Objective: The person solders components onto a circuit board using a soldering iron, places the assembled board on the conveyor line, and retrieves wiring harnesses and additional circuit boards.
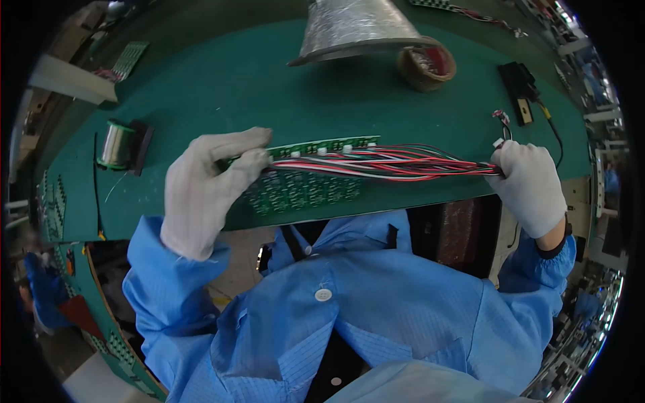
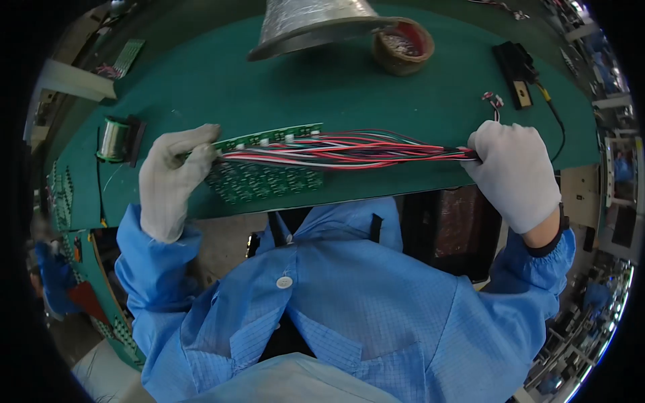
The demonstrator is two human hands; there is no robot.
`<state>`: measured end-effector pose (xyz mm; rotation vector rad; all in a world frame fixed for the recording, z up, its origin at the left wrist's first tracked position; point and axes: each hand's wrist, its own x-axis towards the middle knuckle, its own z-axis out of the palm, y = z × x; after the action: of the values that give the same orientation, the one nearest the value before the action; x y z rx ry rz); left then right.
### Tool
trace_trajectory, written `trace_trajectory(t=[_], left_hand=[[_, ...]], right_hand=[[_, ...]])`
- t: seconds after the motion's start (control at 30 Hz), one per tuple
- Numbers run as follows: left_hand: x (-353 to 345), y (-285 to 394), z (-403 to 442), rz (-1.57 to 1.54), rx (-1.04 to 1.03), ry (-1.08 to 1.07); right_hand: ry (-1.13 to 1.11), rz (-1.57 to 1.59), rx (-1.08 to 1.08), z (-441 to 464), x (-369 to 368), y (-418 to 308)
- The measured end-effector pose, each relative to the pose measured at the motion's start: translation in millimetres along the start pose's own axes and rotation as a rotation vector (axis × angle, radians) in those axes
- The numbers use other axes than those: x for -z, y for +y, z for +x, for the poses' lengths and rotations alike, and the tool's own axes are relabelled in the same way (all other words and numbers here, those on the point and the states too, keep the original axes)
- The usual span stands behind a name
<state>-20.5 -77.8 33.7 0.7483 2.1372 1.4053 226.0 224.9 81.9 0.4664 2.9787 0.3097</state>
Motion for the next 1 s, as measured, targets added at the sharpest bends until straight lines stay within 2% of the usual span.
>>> trace_trajectory(t=[0.03, 0.07, 0.13, 0.2, 0.3, 0.37, 0.4, 0.43, 0.47, 0.5, 0.57, 0.63, 0.67, 0.7, 0.73, 0.8, 0.83, 0.87, 0.9, 0.93, 0.97, 1.0], left_hand=[[3, 5, -2, -0.007, -0.040, 0.005], [2, 7, -1, -0.025, -0.067, -0.009], [-1, 10, 0, 0.173, -0.317, 0.079], [-9, 19, -2, 0.087, -0.276, 0.092], [-16, 25, -5, -0.063, -0.122, 0.067], [-25, 6, -1, -0.096, -0.367, 0.118], [-25, 3, 3, 0.083, -0.412, 0.126], [-26, 7, 6, 0.298, -0.577, 0.112], [-27, 12, 7, 0.516, -0.735, 0.095], [-30, 17, 6, 0.575, -0.665, 0.023], [-40, 8, 9, 0.700, -0.711, -0.012], [-51, -12, 8, 0.804, -0.737, 0.007], [-55, -21, 10, 0.861, -0.681, -0.009], [-57, -25, 13, 0.919, -0.628, -0.023], [-54, -27, 16, 0.821, -0.594, -0.051], [-41, -42, 20, 0.684, -0.734, 0.043], [-35, -46, 22, 0.583, -0.709, 0.048], [-36, -47, 17, 0.418, -0.534, 0.093], [-36, -43, 12, 0.256, -0.355, 0.139], [-38, -35, 9, 0.063, -0.146, 0.186], [-36, -26, 7, 0.070, -0.133, 0.189], [-33, -16, 5, 0.037, -0.058, 0.110]], right_hand=[[-0.066, 0.120, -0.078, -9, 15, 7], [-0.035, 0.228, -0.050, -16, 37, 9], [0.121, 0.421, -0.093, -27, 61, 21], [0.281, 0.590, -0.185, -34, 83, 29], [0.653, 0.441, -0.022, -17, 80, 38], [0.778, 0.191, 0.154, 4, 73, 50], [0.803, 0.179, 0.154, 14, 63, 56], [0.827, 0.169, 0.155, 22, 51, 58], [0.820, 0.252, 0.051, 29, 39, 53], [0.816, 0.246, 0.074, 37, 23, 56], [0.748, 0.245, 0.093, 56, -13, 65], [0.582, 0.281, 0.105, 74, -51, 73], [0.461, 0.402, 0.094, 78, -73, 74], [0.368, 0.392, 0.019, 75, -81, 69], [0.271, 0.382, -0.053, 71, -85, 61], [0.307, 0.405, -0.121, 58, -86, 58], [0.325, 0.664, -0.294, 49, -86, 61], [0.337, 0.925, -0.468, 41, -88, 68], [0.481, 1.088, -0.423, 29, -102, 84], [0.482, 1.307, -0.507, 15, -109, 101], [0.527, 1.444, -0.647, 7, -113, 115], [0.622, 1.623, -0.689, -5, -130, 139]])
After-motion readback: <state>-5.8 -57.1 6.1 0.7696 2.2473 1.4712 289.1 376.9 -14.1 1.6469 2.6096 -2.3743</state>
